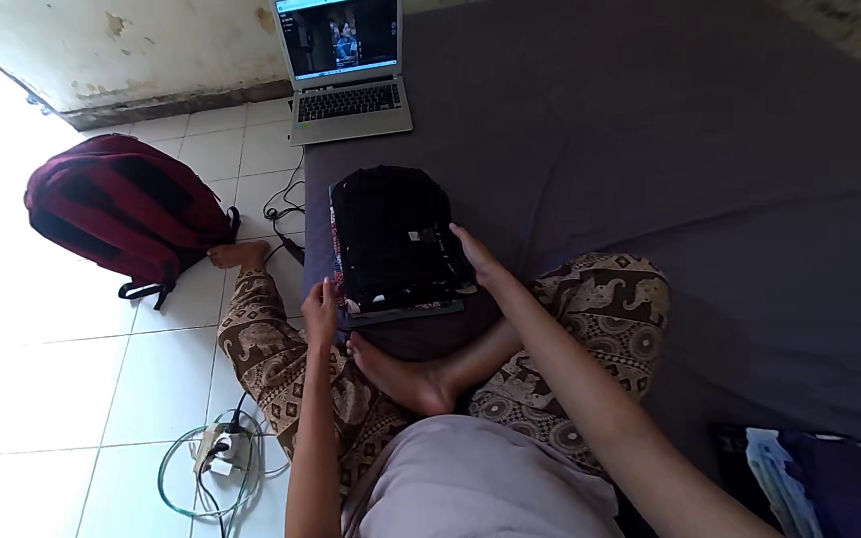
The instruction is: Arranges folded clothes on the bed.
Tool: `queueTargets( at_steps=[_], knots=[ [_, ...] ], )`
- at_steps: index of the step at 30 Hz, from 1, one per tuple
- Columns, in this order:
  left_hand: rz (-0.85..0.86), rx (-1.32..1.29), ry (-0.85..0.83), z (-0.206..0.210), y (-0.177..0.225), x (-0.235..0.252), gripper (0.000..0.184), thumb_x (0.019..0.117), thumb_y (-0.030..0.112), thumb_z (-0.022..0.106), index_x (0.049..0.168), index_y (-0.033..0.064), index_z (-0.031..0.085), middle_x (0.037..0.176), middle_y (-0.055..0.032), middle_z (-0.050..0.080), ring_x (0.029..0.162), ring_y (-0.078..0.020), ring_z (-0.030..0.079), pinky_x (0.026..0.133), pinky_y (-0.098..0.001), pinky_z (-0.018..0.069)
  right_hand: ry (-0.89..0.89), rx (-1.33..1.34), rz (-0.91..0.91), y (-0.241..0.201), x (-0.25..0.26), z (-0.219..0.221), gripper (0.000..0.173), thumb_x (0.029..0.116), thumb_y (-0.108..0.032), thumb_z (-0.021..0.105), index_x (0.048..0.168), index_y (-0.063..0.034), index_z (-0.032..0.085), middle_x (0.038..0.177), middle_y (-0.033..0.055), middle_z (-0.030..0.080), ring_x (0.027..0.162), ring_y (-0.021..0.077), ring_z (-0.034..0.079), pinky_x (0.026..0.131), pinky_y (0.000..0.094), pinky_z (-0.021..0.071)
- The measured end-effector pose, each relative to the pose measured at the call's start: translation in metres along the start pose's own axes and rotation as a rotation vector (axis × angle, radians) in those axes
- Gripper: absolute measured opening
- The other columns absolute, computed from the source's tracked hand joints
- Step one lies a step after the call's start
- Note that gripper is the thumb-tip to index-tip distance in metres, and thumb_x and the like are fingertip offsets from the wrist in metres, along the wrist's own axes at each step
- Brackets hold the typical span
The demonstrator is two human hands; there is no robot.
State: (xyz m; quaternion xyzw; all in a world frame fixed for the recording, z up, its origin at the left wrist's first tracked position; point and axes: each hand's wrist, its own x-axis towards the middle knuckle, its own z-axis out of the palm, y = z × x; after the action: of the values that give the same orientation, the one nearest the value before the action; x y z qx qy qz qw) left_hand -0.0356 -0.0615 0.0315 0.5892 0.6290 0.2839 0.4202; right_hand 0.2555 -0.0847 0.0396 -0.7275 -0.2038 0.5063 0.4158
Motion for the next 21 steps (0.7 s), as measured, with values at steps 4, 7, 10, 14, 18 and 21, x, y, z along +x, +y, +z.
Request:
queueTargets(
  at_steps=[4, 7, 10, 14, 18, 21],
  knots=[
    [-0.189, 0.207, -0.275, -0.003, 0.03, 0.013, 0.058, 0.111, 0.043, 0.036, 0.126, -0.0061, 0.064, 0.118, -0.0281, 0.065, 0.11, -0.0373, 0.064, 0.099, -0.0549, 0.0462, 0.014, -0.154, -0.038, -0.004, 0.009, -0.004, 0.067, 0.1074, -0.051, 0.044, 0.138, 0.0079, 0.053, 0.139, 0.0308, 0.054, 0.13, 0.0408, 0.052, 0.108, 0.0565, 0.0395],
    [-0.222, 0.301, -0.307, -0.002, 0.04, 0.015, 0.063, 0.1081, 0.052, 0.039, 0.125, -0.0031, 0.065, 0.121, -0.0275, 0.065, 0.115, -0.0396, 0.062, 0.1, -0.0593, 0.044, -0.009, -0.168, -0.025, -0.007, 0.004, -0.005, 0.064, 0.1087, -0.047, 0.044, 0.14, 0.0082, 0.05, 0.142, 0.0308, 0.052, 0.131, 0.0396, 0.051, 0.109, 0.0546, 0.0388],
    [-0.225, 0.29, -0.321, 0.0, 0.04, 0.014, 0.063, 0.1079, 0.052, 0.04, 0.124, -0.004, 0.065, 0.122, -0.0275, 0.064, 0.116, -0.0394, 0.061, 0.1, -0.0587, 0.0435, -0.004, -0.179, -0.014, -0.006, -0.004, -0.008, 0.064, 0.1095, -0.045, 0.043, 0.143, 0.0094, 0.046, 0.147, 0.0318, 0.046, 0.137, 0.0408, 0.045, 0.113, 0.0553, 0.0345],
    [-0.277, 0.271, -0.266, 0.0, 0.051, 0.003, 0.062, 0.1084, 0.048, 0.042, 0.123, -0.008, 0.062, 0.116, -0.0277, 0.064, 0.104, -0.0344, 0.066, 0.095, -0.0497, 0.0503, 0.013, -0.265, -0.012, -0.01, -0.014, -0.011, 0.065, 0.1097, -0.047, 0.04, 0.142, 0.0095, 0.047, 0.143, 0.0337, 0.049, 0.133, 0.0431, 0.048, 0.11, 0.0561, 0.0364],
    [-0.367, 0.246, -0.234, -0.002, 0.059, -0.011, 0.065, 0.1093, 0.05, 0.037, 0.122, -0.0097, 0.059, 0.108, -0.024, 0.067, 0.09, -0.0267, 0.072, 0.085, -0.0409, 0.0575, -0.01, -0.328, 0.028, -0.013, -0.018, -0.019, 0.068, 0.1101, -0.05, 0.036, 0.142, 0.0093, 0.047, 0.136, 0.0343, 0.052, 0.123, 0.0429, 0.054, 0.104, 0.0539, 0.0426],
    [-0.392, 0.115, -0.243, -0.002, 0.046, -0.019, 0.065, 0.1103, 0.049, 0.034, 0.121, -0.0097, 0.06, 0.1, -0.0219, 0.07, 0.081, -0.0241, 0.073, 0.079, -0.0388, 0.0593, 0.026, -0.431, -0.075, -0.011, -0.023, -0.022, 0.061, 0.1098, -0.045, 0.041, 0.142, 0.0071, 0.047, 0.133, 0.0333, 0.056, 0.123, 0.0435, 0.057, 0.103, 0.056, 0.0442]
  ],
)
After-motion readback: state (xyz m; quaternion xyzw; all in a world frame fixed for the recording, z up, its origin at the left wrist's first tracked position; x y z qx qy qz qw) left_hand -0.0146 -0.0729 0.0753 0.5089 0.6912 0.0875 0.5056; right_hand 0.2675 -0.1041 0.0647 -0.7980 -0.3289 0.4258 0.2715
